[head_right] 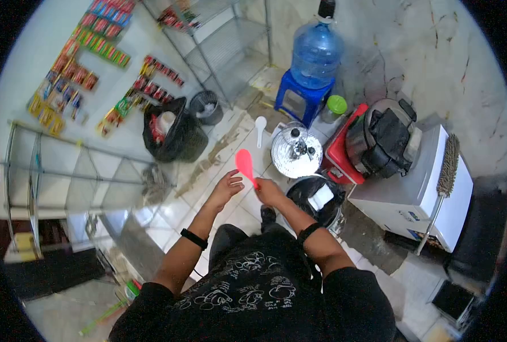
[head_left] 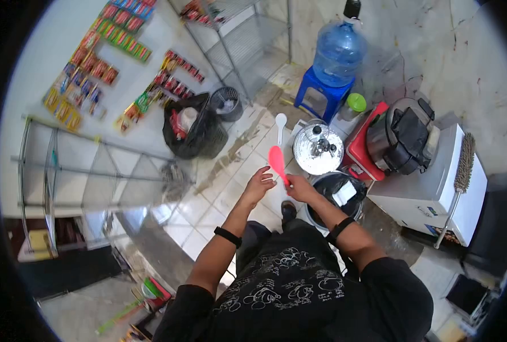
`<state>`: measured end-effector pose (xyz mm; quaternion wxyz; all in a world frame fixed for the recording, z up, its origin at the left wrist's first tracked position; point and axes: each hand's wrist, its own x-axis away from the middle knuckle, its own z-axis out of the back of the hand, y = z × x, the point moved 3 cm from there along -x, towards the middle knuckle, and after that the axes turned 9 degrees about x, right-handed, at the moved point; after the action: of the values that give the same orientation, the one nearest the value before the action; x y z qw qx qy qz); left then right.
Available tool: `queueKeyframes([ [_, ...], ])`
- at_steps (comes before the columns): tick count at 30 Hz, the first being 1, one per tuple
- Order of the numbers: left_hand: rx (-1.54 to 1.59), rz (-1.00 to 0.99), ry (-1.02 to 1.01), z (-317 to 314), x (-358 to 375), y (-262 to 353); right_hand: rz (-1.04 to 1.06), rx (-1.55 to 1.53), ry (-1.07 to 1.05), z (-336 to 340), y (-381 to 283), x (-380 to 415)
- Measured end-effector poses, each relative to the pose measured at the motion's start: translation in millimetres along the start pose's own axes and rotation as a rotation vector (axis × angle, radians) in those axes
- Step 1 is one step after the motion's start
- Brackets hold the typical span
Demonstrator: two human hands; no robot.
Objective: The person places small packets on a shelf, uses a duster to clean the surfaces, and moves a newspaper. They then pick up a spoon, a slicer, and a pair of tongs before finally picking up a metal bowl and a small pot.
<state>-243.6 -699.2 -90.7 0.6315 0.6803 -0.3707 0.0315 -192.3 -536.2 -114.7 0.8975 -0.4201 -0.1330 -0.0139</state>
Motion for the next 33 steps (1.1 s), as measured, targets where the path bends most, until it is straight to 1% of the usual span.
queueKeyframes([
  [1,-0.015,0.008,-0.029,11.7,-22.2,9.7,-0.069,0.016,0.051,4.0,19.8,-14.0],
  [3,0.095,0.240,-0.134,34.0,-75.6,7.9,-0.231,0.168,0.148,0.0,66.7,-35.2],
  [4,0.081,0.281,-0.118,45.0,-103.6,0.1,-0.296,0.209,0.148,-7.1,91.4,-41.5],
  [5,0.072,0.294,-0.154,52.5,-131.6,-4.2,-0.358,0.256,0.148,-11.9,114.3,-48.7],
  [6,0.009,0.351,-0.151,61.4,-160.1,-11.7,-0.392,0.259,0.160,-18.7,135.2,-54.2],
  [8,-0.099,0.452,-0.163,80.5,-220.3,-32.9,-0.620,0.286,0.079,-38.1,178.1,-67.8],
  [9,-0.095,0.467,-0.183,86.8,-253.7,-47.6,-0.645,0.288,0.076,-39.8,188.4,-79.1],
  [11,-0.324,0.463,-0.234,100.1,-325.4,-79.7,-0.821,0.277,0.135,-40.8,206.7,-98.6],
  [12,-0.309,0.430,-0.261,112.1,-362.9,-107.0,-0.868,0.307,0.154,-54.9,228.8,-108.2],
  [13,-0.347,0.399,-0.224,117.8,-395.2,-130.8,-0.908,0.261,0.158,-60.6,239.8,-117.9],
  [14,-0.391,0.386,-0.207,123.7,-428.4,-155.6,-0.930,0.241,0.150,-68.6,251.7,-131.2],
  [16,-0.452,0.397,-0.214,129.0,-481.8,-205.2,-0.907,0.216,0.276,-94.5,280.9,-147.8],
  [17,-0.516,0.403,-0.219,127.2,-506.8,-227.1,-0.933,0.202,0.272,-110.2,298.6,-153.6],
  [18,-0.581,0.404,-0.226,126.7,-529.7,-248.8,-0.914,0.235,0.352,-124.7,315.1,-160.2],
  [19,-0.599,0.411,-0.245,131.8,-557.1,-285.9,-0.892,0.267,0.438,-133.5,324.2,-169.0],
  [20,-0.731,0.338,-0.282,133.1,-583.0,-317.2,-0.918,0.271,0.418,-140.6,332.0,-173.5],
  [21,-0.853,0.243,-0.316,129.1,-611.3,-340.4,-0.934,0.246,0.472,-138.0,331.3,-182.2],
  [22,-0.937,0.189,-0.345,123.3,-628.3,-351.5,-0.948,0.251,0.497,-145.0,340.0,-185.1],
  [23,-0.939,0.174,-0.365,115.6,-647.2,-361.2,-0.961,0.260,0.523,-150.5,348.0,-188.4],
  [25,-1.121,-0.155,-0.255,99.4,-675.5,-378.2,-0.948,0.246,0.571,-152.2,351.2,-186.7],
  [26,-1.123,-0.025,-0.193,92.5,-694.2,-388.0,-0.922,0.225,0.618,-151.7,355.3,-187.5],
  [27,-0.902,0.016,-0.169,86.0,-695.7,-383.7,-0.945,0.228,0.613,-158.7,358.3,-184.4],
  [29,-1.005,-0.115,-0.020,69.2,-696.7,-375.2,-0.917,0.238,0.704,-162.2,361.9,-181.8],
  [30,-0.997,-0.105,-0.029,69.7,-697.9,-383.7,-0.928,0.246,0.695,-165.3,356.9,-180.9],
  [32,-1.084,0.044,-0.106,61.0,-712.6,-393.9,-1.000,0.243,0.712,-157.2,351.6,-181.5],
  [33,-1.071,0.051,-0.105,63.8,-710.6,-402.9,-0.999,0.256,0.703,-155.1,343.4,-178.3],
])
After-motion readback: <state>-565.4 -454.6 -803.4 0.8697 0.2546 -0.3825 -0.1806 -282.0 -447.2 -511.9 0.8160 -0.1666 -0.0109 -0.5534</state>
